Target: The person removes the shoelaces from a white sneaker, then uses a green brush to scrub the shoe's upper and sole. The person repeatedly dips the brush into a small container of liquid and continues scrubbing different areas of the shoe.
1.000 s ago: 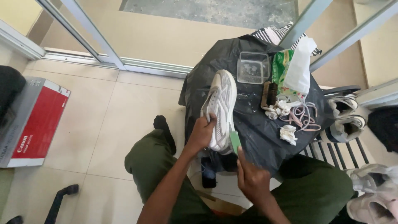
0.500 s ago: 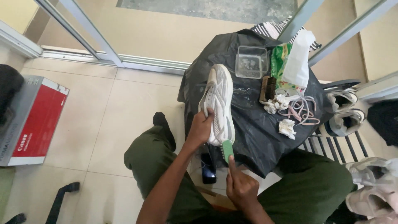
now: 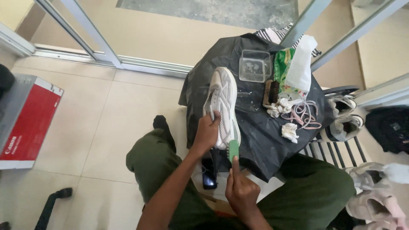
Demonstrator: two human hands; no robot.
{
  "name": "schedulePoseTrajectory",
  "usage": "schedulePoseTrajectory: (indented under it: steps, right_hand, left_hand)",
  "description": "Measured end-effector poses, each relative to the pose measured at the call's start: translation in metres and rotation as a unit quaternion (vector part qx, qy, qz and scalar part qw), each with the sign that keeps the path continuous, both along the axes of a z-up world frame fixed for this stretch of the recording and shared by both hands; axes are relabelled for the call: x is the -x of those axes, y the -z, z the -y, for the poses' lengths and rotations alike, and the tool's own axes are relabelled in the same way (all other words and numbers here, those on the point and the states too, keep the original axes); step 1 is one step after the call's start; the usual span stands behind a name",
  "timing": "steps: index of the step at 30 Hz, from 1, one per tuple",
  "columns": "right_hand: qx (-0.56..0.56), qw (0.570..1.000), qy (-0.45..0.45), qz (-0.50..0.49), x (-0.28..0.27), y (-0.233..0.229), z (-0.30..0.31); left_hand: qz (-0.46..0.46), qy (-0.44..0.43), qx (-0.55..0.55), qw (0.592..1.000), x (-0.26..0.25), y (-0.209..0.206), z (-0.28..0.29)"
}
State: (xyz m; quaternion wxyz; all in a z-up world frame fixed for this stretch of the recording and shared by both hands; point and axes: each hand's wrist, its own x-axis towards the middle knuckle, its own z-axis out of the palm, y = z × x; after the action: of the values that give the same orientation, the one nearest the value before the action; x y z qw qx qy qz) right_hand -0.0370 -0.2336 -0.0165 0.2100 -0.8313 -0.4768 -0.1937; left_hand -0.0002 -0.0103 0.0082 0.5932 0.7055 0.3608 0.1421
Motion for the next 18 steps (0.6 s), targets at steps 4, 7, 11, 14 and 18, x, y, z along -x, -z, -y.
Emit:
schedulePoseTrajectory:
  steps: [4,7,11,14,18]
  right_hand:
    - [-0.002,1.0,0.017,0.011,-0.031,-0.01,-0.024]
    - [0.043,0.994,0.061,-0.083,-0.052,-0.034,-0.054]
    - [-0.028,0.989,0.087,0.114,-0.022,-0.026,-0.044]
    - [-0.015,0.99,0.08,0.116,0.008,-0.022,-0.014]
    - [0.006,0.984,0.08,0.161,0.012,-0.023,-0.008]
  left_hand:
    - [0.006,0.018,0.011,1.0,0.001,-0.002,0.003]
    - [0.035,0.023,0.019,0.999,0.005,-0.012,0.009]
    - [0.112,-0.027,0.007,0.993,0.006,-0.004,0.006]
    - [0.121,-0.034,0.007,0.992,0.004,0.011,0.006]
    - [0.122,-0.025,-0.001,0.992,0.004,0.012,0.006]
